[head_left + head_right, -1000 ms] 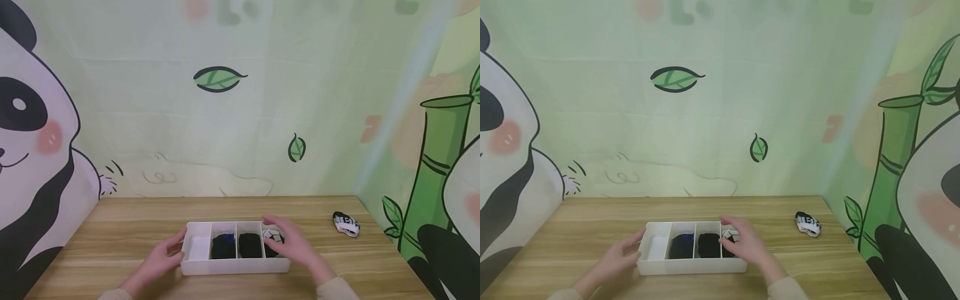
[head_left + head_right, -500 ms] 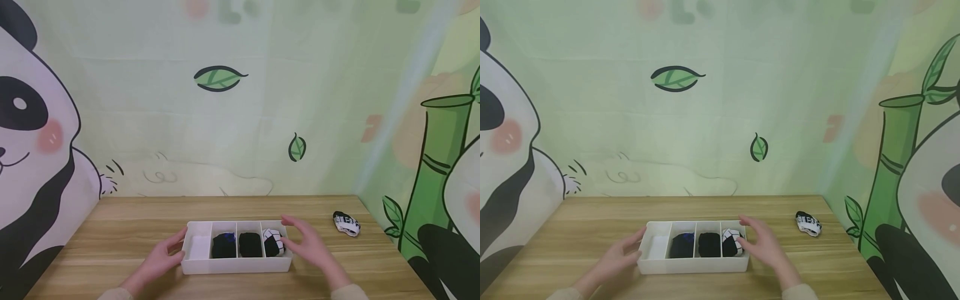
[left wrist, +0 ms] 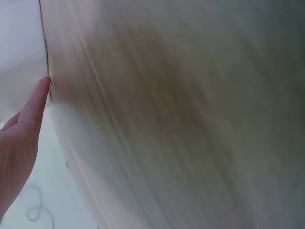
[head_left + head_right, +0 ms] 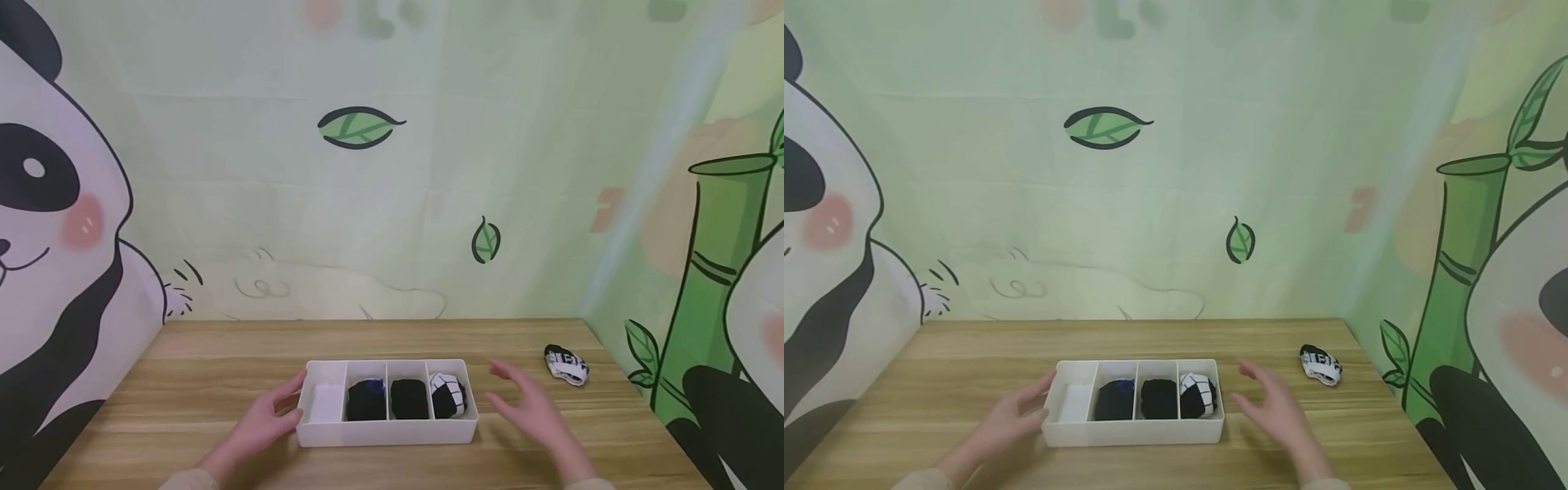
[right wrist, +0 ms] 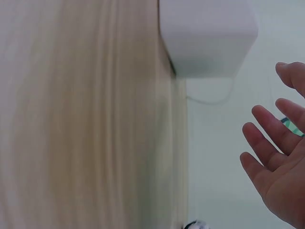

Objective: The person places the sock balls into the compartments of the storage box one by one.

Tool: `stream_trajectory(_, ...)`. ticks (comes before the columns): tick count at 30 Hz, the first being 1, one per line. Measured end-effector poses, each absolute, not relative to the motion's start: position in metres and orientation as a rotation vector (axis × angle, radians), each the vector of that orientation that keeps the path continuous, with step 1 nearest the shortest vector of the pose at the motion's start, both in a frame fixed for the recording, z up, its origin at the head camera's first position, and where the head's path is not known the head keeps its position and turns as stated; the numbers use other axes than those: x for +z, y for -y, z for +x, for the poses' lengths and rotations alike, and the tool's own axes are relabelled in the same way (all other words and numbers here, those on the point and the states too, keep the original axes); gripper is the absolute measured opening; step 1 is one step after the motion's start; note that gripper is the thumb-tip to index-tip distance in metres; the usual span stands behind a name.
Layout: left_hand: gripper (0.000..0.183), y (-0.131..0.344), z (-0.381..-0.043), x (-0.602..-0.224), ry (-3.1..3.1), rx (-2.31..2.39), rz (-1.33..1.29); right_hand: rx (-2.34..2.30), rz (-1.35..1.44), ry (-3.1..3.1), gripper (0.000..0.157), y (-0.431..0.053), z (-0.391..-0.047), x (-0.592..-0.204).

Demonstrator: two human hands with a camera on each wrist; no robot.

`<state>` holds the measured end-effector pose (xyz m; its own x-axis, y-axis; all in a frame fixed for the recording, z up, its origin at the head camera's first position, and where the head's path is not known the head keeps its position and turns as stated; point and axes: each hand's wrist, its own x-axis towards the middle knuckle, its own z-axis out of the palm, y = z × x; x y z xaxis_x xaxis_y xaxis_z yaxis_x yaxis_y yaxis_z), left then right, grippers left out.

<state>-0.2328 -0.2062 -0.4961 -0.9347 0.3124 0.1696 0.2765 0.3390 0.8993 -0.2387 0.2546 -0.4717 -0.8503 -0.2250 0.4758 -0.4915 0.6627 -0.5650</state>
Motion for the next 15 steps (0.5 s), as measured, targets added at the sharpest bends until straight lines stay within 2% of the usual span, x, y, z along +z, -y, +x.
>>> stream_trajectory(10,0.068,0.207,-0.233,-0.496,-2.505,1.729,0.537,0.984,0.453,2.562,0.057,-0.288,-0.244,-0.479)
stream_trajectory(15,0.068,0.207,-0.233,-0.495,-2.522,1.712,0.527,0.925,0.485,2.511,0.054,-0.302,-0.248,-0.477)
